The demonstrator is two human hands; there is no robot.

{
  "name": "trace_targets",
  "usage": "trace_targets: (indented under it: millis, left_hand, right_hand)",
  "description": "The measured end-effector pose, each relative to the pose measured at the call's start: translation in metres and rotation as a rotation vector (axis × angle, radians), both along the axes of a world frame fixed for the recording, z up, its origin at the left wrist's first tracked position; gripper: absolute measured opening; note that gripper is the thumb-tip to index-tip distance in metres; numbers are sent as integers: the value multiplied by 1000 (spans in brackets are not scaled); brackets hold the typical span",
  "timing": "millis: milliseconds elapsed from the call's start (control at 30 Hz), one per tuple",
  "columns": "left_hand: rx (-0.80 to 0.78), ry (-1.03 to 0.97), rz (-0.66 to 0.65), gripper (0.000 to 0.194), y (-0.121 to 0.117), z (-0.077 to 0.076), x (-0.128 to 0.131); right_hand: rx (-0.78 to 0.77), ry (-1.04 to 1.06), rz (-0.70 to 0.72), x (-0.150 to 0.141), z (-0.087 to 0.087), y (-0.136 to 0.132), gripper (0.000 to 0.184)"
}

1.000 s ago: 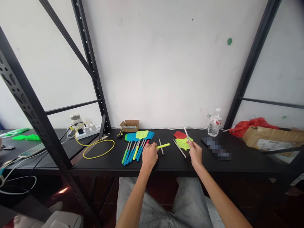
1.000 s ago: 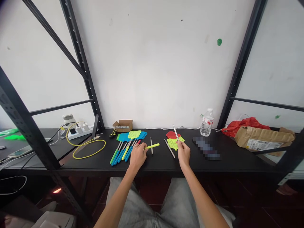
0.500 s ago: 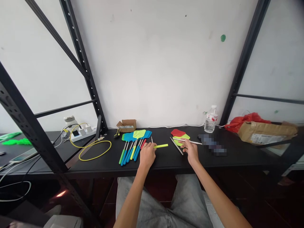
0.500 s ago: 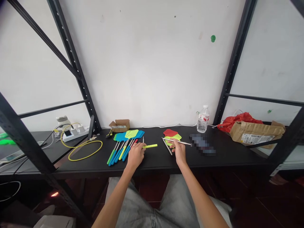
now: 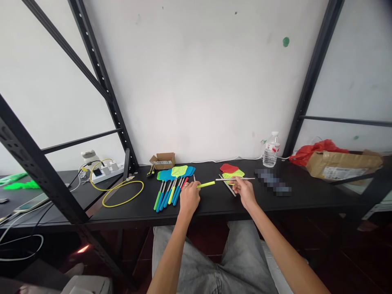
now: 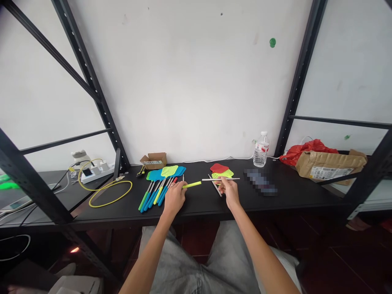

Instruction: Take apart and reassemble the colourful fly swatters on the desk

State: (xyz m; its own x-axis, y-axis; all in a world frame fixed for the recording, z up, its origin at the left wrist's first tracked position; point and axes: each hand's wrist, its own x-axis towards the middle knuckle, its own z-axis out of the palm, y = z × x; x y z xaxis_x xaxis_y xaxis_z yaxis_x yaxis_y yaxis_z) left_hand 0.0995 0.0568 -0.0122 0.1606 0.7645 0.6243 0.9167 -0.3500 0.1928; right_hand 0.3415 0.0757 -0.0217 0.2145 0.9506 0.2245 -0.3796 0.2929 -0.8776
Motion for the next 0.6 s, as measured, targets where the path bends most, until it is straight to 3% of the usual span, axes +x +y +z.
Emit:
trace_targets:
  millis: [600]
  left_hand:
    - [-24, -4, -12, 22, -1, 0, -1]
  right_hand:
    - [-9, -33, 23, -2, 4, -3, 36]
